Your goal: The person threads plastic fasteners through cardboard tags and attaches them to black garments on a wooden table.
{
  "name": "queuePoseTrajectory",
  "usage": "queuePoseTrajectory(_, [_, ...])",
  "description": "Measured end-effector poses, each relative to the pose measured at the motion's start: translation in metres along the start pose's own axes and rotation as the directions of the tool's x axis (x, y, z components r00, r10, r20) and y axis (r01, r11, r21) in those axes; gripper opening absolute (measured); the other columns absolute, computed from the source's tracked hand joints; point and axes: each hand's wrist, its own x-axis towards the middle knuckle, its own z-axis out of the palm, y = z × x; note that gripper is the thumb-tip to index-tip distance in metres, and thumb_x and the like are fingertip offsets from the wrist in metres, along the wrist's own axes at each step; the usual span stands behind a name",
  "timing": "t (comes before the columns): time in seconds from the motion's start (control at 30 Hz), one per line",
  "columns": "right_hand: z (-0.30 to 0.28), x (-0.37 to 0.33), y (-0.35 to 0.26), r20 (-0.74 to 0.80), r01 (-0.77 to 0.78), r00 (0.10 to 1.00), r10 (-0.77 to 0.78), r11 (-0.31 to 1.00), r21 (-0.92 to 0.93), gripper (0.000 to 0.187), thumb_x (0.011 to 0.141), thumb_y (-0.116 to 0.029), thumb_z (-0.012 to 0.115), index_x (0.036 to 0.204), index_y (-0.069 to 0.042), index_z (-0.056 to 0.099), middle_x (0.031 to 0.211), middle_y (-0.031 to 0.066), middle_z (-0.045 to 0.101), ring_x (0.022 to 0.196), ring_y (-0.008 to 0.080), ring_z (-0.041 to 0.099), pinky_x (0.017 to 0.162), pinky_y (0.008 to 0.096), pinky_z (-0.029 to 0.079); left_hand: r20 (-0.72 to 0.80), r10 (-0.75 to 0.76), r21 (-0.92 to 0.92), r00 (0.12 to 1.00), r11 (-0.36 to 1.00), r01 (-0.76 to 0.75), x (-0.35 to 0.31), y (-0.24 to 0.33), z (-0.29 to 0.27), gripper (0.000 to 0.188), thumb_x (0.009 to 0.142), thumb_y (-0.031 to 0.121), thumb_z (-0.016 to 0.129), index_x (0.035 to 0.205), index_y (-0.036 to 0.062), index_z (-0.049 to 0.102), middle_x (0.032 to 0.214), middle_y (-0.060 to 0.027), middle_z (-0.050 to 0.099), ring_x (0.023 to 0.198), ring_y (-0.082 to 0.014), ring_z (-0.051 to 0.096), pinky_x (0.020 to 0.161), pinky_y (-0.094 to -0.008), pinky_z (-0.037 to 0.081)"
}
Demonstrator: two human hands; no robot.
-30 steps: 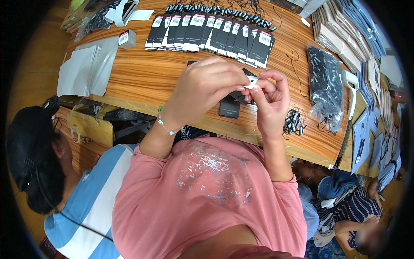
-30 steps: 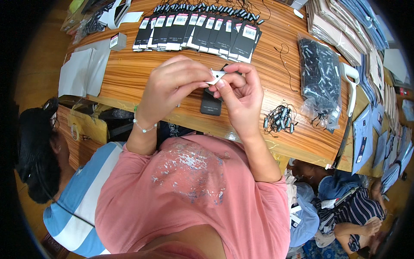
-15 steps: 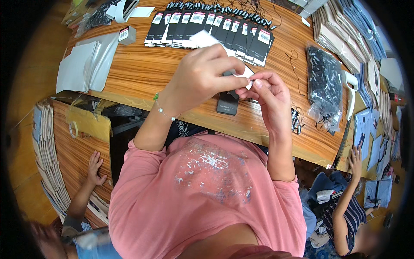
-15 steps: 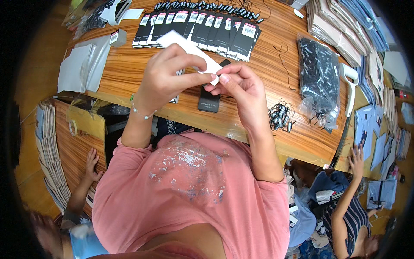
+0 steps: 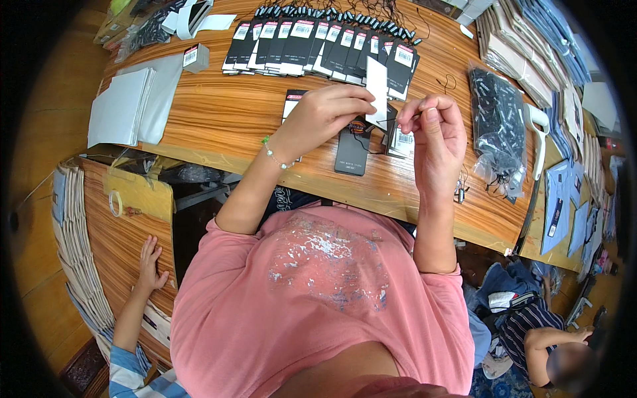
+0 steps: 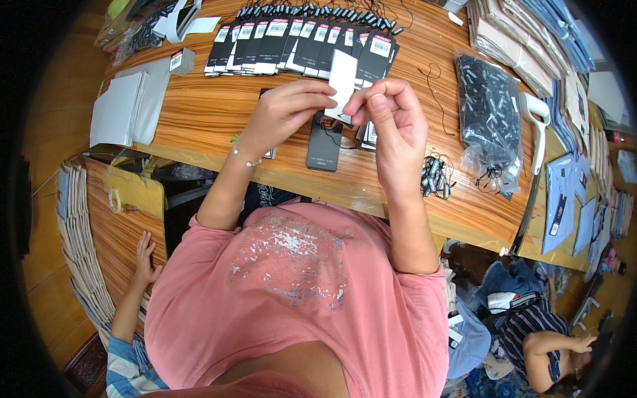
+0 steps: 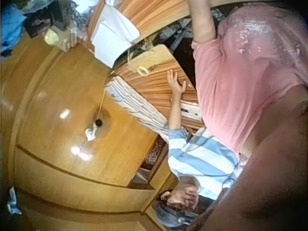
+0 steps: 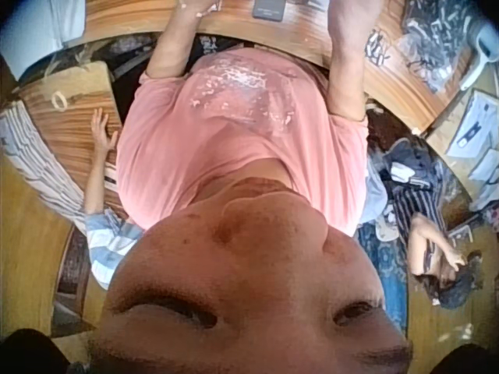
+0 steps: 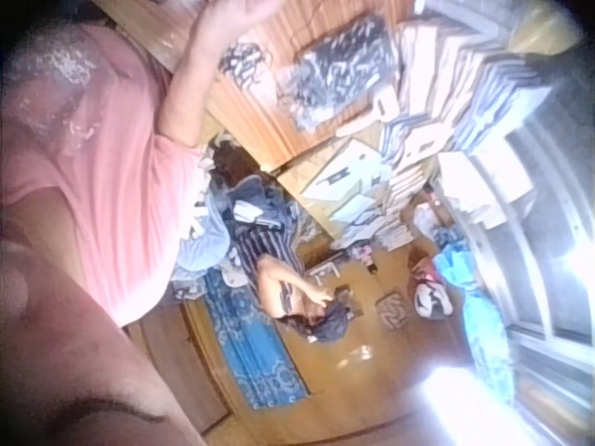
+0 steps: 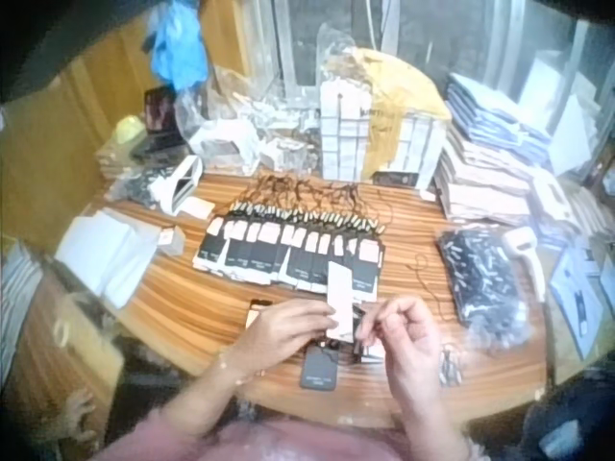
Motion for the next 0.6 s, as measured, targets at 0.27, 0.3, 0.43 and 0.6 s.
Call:
queuePoseTrajectory(0.27, [0.012, 0.009, -0.004, -0.009, 0.008, 1.000, -0.008, 0.999, 0.051, 0.010, 0.089, -0.009, 0.045, 0.093, 0.000, 0.047, 0.082, 0.0169, 0.060, 0.069, 0.0162, 0.057, 0.066, 0.0265, 0.047, -0.168, -0.200, -0.018, 0.965, 0.980, 0.200, -0.035, 0.028, 0.023, 0.021, 0.064, 0.015, 0.072, 0.071, 0.0047, 0.056, 0.077, -0.0091, 0.057, 0.070, -0.0243, 0.055, 0.058, -0.0311, 0.043])
queuePoseTrajectory(0.3, [0.014, 0.009, -0.005, -0.013, 0.011, 1.000, -0.011, 0.999, 0.050, 0.010, 0.088, -0.008, 0.045, 0.093, 0.001, 0.047, 0.082, 0.0179, 0.061, 0.069, 0.0170, 0.058, 0.067, 0.0268, 0.047, -0.070, -0.229, -0.005, 0.971, 0.973, 0.229, -0.036, 0.031, 0.025, 0.023, 0.063, 0.016, 0.073, 0.071, 0.0052, 0.055, 0.076, -0.0091, 0.056, 0.070, -0.0251, 0.054, 0.057, -0.0315, 0.042])
queuePoseTrajectory(0.43, [0.018, 0.004, -0.012, 0.013, 0.038, 0.999, -0.040, 0.994, 0.098, 0.012, 0.088, -0.009, 0.046, 0.094, 0.001, 0.047, 0.083, 0.0190, 0.061, 0.070, 0.0187, 0.059, 0.068, 0.0276, 0.048, -0.342, -0.266, 0.004, 0.901, 0.959, 0.284, -0.021, 0.026, 0.031, 0.027, 0.061, 0.018, 0.074, 0.070, 0.0032, 0.053, 0.069, -0.0100, 0.054, 0.064, -0.0266, 0.054, 0.059, -0.0328, 0.043])
queuePoseTrajectory(0.6, [0.020, 0.003, -0.022, 0.026, 0.075, 0.997, -0.078, 0.992, 0.103, 0.013, 0.089, -0.011, 0.046, 0.094, 0.001, 0.047, 0.084, 0.0198, 0.060, 0.070, 0.0194, 0.060, 0.068, 0.0279, 0.048, -0.025, -0.620, -0.669, 0.784, 0.593, 0.448, -0.013, 0.026, 0.023, 0.018, 0.074, -0.001, 0.063, 0.091, -0.0024, 0.058, 0.084, -0.0063, 0.062, 0.071, -0.0090, 0.057, 0.065, -0.0206, 0.047])
